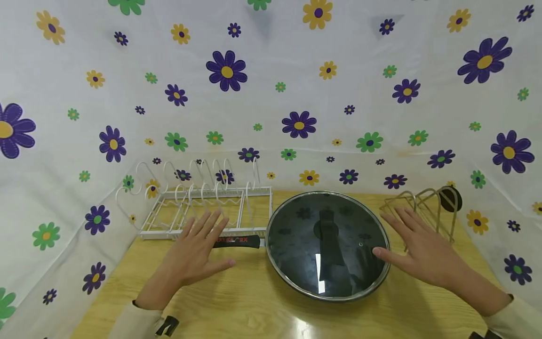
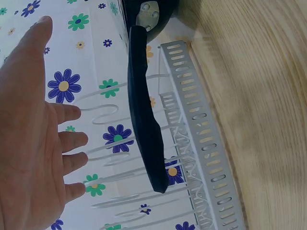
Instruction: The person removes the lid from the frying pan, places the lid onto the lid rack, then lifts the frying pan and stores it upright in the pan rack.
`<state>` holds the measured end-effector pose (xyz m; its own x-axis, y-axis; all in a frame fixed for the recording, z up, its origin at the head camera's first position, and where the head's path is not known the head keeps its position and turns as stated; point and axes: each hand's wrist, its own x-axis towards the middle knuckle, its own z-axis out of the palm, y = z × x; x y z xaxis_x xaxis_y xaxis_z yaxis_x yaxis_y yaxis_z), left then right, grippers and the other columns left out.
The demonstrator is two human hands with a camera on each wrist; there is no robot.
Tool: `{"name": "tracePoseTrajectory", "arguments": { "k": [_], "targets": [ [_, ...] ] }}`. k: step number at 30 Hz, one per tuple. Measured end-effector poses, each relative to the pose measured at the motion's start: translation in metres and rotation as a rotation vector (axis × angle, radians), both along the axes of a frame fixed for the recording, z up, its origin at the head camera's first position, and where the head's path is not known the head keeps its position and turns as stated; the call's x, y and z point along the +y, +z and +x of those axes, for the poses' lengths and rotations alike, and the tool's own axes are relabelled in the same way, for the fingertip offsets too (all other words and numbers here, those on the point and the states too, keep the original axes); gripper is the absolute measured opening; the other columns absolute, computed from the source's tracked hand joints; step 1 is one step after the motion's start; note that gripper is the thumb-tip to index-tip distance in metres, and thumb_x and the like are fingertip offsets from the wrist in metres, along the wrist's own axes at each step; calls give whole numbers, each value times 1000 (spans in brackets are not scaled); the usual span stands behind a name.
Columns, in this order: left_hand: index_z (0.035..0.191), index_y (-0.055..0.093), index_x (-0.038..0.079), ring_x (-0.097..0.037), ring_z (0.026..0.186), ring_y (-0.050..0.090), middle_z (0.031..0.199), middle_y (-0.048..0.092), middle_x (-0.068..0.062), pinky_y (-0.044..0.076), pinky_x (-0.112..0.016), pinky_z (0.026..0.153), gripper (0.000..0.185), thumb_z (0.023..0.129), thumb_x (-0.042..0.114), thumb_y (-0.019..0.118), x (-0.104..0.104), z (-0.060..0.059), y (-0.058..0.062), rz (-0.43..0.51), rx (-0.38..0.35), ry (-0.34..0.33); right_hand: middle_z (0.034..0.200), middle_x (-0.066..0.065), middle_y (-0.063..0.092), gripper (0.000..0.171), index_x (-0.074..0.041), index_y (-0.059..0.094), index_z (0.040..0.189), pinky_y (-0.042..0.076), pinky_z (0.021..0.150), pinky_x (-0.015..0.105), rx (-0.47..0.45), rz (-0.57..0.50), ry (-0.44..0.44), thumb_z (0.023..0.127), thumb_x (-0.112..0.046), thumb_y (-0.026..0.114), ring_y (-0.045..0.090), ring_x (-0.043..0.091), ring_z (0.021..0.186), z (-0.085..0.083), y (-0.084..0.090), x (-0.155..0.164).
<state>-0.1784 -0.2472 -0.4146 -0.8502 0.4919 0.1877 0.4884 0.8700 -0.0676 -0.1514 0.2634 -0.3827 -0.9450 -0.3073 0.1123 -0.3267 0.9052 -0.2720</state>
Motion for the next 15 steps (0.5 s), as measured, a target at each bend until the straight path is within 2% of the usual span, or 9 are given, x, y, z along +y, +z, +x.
{"name": "tracePoseTrajectory", "arguments": {
  "k": [3,7,11,15],
  "targets": [
    [162,28,12,-37,154,23,168,23,-14,18,-60,122,96,94,75,50,0,-1,1,10,-43,2,165,25,24,90,-14,35,160,28,103,81,7,1,7,92,-67,62,23,52,149,-2,4,-6],
    [161,30,11,-39,152,28,166,29,-16,24,-61,120,92,95,72,50,-2,-4,-2,30,-60,-9,164,21,29,84,-15,39,158,36,99,78,28,-61,41,93,-62,65,36,53,142,-1,6,-13],
    [158,39,11,-39,146,39,160,40,-15,32,-60,117,86,96,68,54,-4,-9,-5,64,-28,-68,163,19,33,81,-13,44,155,40,96,76,32,-122,65,92,-58,68,42,52,139,-2,8,-23],
    [152,48,12,-37,137,50,153,50,-11,41,-57,111,78,95,64,59,-6,-16,-10,95,18,-121,162,18,35,83,-12,45,154,37,101,76,13,-181,81,90,-58,70,41,50,141,-4,8,-32]
  ]
}}
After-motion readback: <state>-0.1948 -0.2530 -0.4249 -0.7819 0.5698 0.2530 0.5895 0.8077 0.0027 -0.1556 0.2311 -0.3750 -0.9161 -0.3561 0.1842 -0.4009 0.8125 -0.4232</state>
